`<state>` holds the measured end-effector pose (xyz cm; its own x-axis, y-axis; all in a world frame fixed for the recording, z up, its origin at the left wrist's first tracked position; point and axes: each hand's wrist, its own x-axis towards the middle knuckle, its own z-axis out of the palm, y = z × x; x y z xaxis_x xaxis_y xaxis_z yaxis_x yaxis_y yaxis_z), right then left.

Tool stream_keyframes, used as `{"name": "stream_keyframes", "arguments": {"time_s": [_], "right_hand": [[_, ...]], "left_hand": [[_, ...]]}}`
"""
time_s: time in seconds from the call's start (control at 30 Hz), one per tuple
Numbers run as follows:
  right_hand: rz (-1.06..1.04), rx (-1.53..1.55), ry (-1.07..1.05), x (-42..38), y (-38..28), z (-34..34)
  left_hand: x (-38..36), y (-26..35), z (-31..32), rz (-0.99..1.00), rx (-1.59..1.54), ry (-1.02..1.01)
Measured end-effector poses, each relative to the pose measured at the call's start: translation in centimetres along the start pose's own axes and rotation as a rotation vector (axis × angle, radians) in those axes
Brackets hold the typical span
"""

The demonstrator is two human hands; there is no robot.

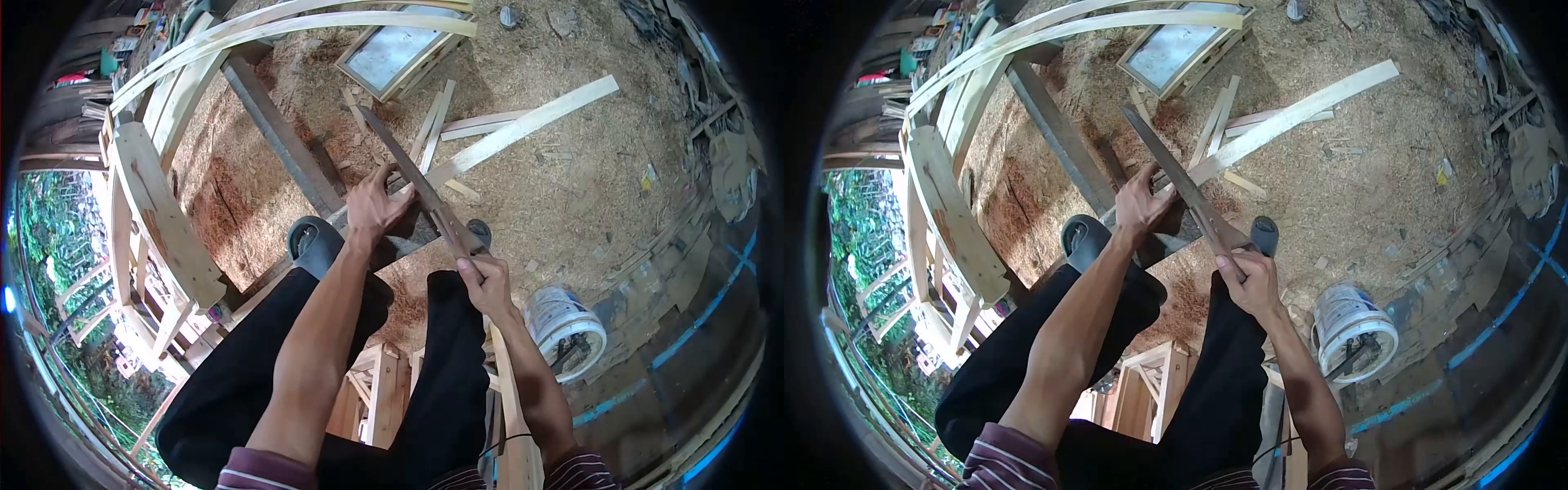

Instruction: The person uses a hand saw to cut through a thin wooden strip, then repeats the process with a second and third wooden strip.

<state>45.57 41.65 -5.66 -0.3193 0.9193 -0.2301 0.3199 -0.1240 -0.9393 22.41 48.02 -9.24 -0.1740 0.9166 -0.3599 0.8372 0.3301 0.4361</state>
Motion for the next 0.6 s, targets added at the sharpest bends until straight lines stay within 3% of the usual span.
{"name": "stream_keyframes", "arguments": {"time_s": [0.2,0.27,0.4,0.6], "right_hand": [[0.154,-0.017,0.065,-0.2,-1.8,0.6],[0.139,-0.053,0.075,0.1,-1.9,0.8],[0.113,-0.031,0.151,-0.5,-2.0,1.2],[0.179,-0.095,0.078,-2.1,-1.0,0.5]], "left_hand": [[-0.1,-0.4,0.3,0.081,0.034,0.048],[0.1,0.2,0.5,-0.025,-0.032,0.018],[-0.2,0.2,0.6,-0.025,-0.048,0.072],[0.0,0.1,0.7,-0.040,-0.009,0.097]]}}
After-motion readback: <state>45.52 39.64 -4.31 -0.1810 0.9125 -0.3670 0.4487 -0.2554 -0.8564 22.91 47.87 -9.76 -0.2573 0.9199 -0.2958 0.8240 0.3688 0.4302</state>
